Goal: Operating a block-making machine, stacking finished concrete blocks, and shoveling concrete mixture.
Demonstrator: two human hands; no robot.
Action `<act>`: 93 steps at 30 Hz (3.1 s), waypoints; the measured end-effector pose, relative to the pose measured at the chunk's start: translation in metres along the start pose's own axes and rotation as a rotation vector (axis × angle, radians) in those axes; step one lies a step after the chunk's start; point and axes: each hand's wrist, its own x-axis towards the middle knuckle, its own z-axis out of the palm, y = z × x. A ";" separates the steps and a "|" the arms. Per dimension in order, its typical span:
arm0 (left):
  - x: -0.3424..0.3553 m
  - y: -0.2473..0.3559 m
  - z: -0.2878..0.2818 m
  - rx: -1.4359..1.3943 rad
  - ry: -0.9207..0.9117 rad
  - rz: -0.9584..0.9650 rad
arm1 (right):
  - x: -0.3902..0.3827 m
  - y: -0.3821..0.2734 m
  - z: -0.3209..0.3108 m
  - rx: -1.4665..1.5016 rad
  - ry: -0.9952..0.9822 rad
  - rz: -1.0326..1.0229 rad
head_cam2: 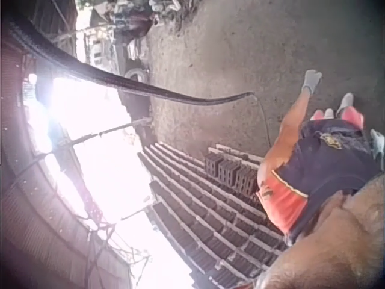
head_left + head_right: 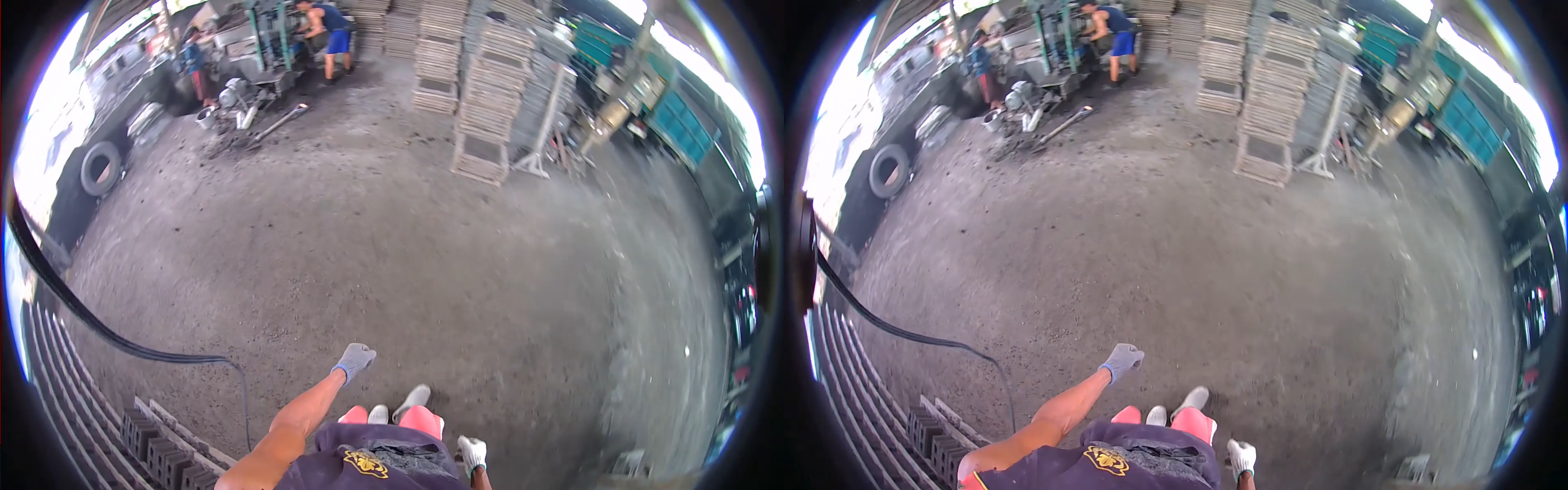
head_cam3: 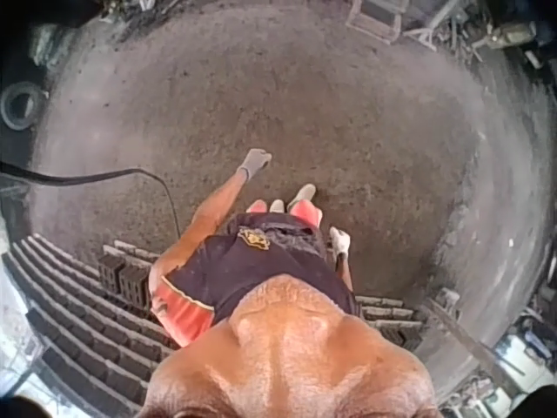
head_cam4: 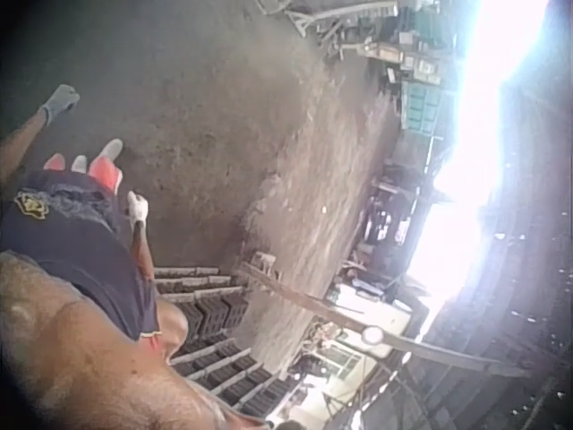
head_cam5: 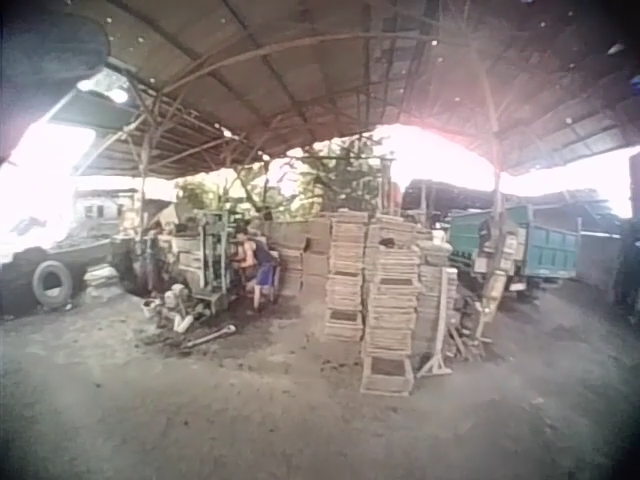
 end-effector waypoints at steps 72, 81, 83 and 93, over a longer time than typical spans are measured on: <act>0.928 0.294 -0.673 -0.917 0.836 -0.612 | 0.703 -1.358 0.912 -0.800 -0.558 -0.224; 0.983 0.299 -0.725 -1.111 0.849 -0.620 | 0.700 -1.502 1.081 -0.943 -0.577 -0.606; 1.008 0.288 -0.763 -1.099 0.869 -0.588 | 0.695 -1.506 1.118 -1.007 -0.633 -0.744; 1.071 0.249 -0.805 -1.320 1.025 -0.562 | 0.718 -1.473 1.168 -1.529 -0.571 -0.962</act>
